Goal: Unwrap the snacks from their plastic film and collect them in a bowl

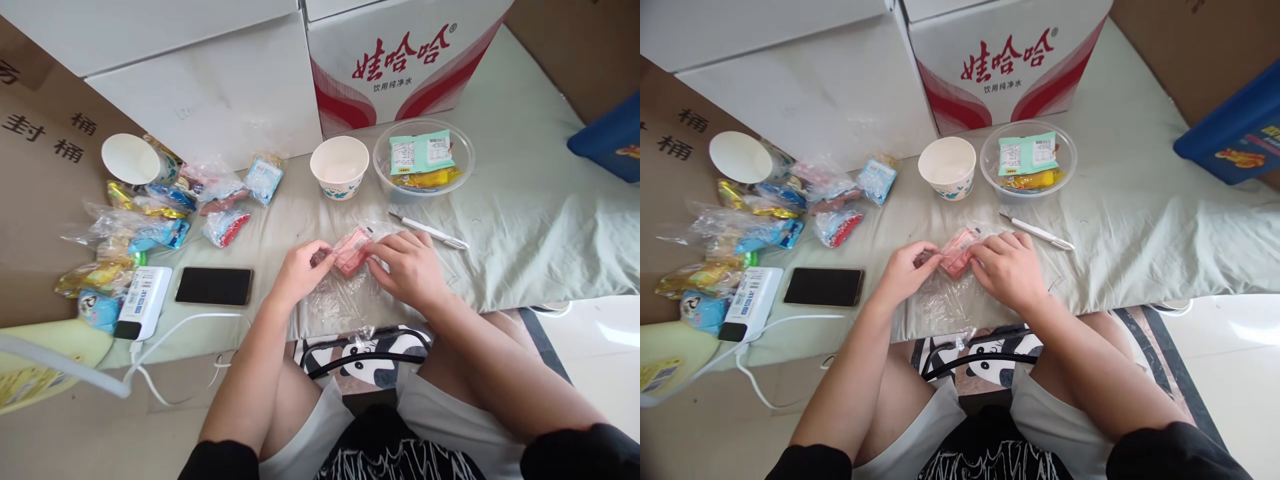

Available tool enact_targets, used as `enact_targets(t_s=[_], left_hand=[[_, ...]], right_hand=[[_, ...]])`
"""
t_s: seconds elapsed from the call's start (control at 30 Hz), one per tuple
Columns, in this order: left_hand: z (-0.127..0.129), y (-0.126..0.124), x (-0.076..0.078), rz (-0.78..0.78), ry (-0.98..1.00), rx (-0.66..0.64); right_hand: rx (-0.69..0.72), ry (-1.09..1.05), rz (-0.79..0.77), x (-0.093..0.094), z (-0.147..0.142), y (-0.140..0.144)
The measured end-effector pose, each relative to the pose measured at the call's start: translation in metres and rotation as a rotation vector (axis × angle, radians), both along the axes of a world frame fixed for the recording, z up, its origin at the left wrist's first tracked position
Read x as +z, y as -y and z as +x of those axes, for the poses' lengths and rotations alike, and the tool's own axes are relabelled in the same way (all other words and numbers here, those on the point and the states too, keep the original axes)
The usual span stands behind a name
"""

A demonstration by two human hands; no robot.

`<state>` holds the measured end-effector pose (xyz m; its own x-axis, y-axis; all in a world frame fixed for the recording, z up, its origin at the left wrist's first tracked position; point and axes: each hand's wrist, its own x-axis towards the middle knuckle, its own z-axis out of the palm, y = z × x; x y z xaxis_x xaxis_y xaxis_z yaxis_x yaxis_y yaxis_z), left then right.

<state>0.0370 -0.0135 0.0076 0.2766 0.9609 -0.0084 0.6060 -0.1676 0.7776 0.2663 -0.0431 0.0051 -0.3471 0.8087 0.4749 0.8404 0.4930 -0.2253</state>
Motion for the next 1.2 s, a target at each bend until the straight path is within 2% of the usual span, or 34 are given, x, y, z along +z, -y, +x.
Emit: enact_targets(t_s=[0.07,0.13,0.33,0.4,0.5,0.6,0.77,0.83,0.93,1.0,1.1,1.2], left_hand=[[0.002,0.002,0.002,-0.013,0.014,0.025],[0.004,0.003,0.005,-0.09,0.05,0.073],[0.012,0.001,0.01,-0.535,0.479,0.21],[0.016,-0.001,0.012,-0.654,0.604,0.218],[0.022,-0.003,0.012,-0.743,0.701,0.178],[0.028,-0.005,0.011,-0.716,0.748,0.208],[0.031,-0.011,0.012,-0.59,0.81,0.432],[0.031,-0.013,0.013,-0.57,0.831,0.514],[0.031,-0.015,0.014,-0.538,0.849,0.604],[0.031,-0.014,0.013,-0.535,0.853,0.598],[0.031,-0.012,0.011,-0.534,0.848,0.541],[0.031,-0.011,0.009,-0.531,0.838,0.514]], right_hand=[[0.011,-0.002,-0.036,-0.001,-0.004,0.002],[0.047,-0.008,-0.082,-0.002,-0.008,0.005],[0.045,-0.055,-0.19,-0.004,-0.019,0.012],[0.054,-0.096,-0.203,-0.005,-0.018,0.011],[0.061,-0.181,-0.228,-0.007,-0.011,0.006],[0.078,-0.297,-0.33,-0.005,0.0,-0.001],[0.115,-0.534,-0.421,-0.001,0.014,-0.013],[0.084,-0.641,-0.412,0.0,0.015,-0.015],[-0.014,-0.791,-0.309,0.0,0.014,-0.016],[-0.08,-0.842,-0.203,0.002,0.017,-0.018],[-0.125,-0.778,-0.098,0.009,0.029,-0.031],[-0.081,-0.669,-0.112,0.018,0.046,-0.054]])
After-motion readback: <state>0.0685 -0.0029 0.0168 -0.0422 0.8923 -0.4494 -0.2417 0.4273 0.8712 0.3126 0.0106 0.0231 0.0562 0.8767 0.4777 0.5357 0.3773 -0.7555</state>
